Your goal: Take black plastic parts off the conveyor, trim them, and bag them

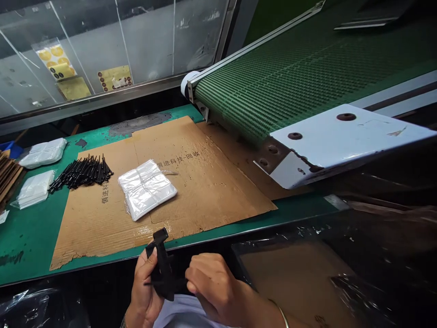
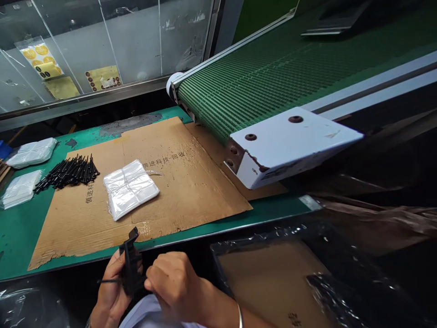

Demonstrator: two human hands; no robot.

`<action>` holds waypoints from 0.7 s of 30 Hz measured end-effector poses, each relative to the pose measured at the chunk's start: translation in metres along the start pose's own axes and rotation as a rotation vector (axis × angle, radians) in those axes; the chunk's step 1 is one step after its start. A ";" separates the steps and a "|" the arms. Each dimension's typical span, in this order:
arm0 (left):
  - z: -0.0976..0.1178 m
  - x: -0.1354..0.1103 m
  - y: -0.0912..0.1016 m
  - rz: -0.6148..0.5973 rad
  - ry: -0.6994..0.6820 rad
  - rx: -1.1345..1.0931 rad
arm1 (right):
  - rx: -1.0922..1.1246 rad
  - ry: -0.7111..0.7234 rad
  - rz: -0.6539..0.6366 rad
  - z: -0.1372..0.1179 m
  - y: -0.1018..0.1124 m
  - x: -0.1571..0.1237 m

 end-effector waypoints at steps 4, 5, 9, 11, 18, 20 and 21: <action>-0.004 -0.001 0.002 -0.025 -0.058 0.024 | 0.026 -0.170 0.069 0.007 -0.005 0.006; -0.005 -0.002 0.002 -0.033 -0.070 0.023 | 0.027 -0.179 0.059 0.008 -0.008 0.007; -0.006 -0.006 0.002 -0.043 -0.088 0.013 | 0.019 -0.210 0.025 0.009 -0.014 0.008; -0.006 -0.008 0.001 -0.085 -0.072 0.001 | 0.020 -0.239 0.027 0.011 -0.014 0.005; -0.006 -0.012 0.005 -0.271 0.079 0.009 | 0.026 -0.242 -0.024 0.023 -0.008 0.001; -0.004 -0.012 0.005 -0.422 0.176 0.027 | 0.072 -0.229 -0.049 0.028 -0.008 0.002; -0.002 -0.012 0.004 -0.498 0.236 0.021 | 0.104 -0.234 -0.049 0.030 -0.008 0.002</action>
Point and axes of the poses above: each hand's wrist, its own x-axis towards the middle knuckle, its own y-axis out of the back of the hand, z = x × y, the point moved 2 cm from there along x, towards the middle knuckle, and after that the axes turned 7 degrees about -z, right-handed, at the moved point
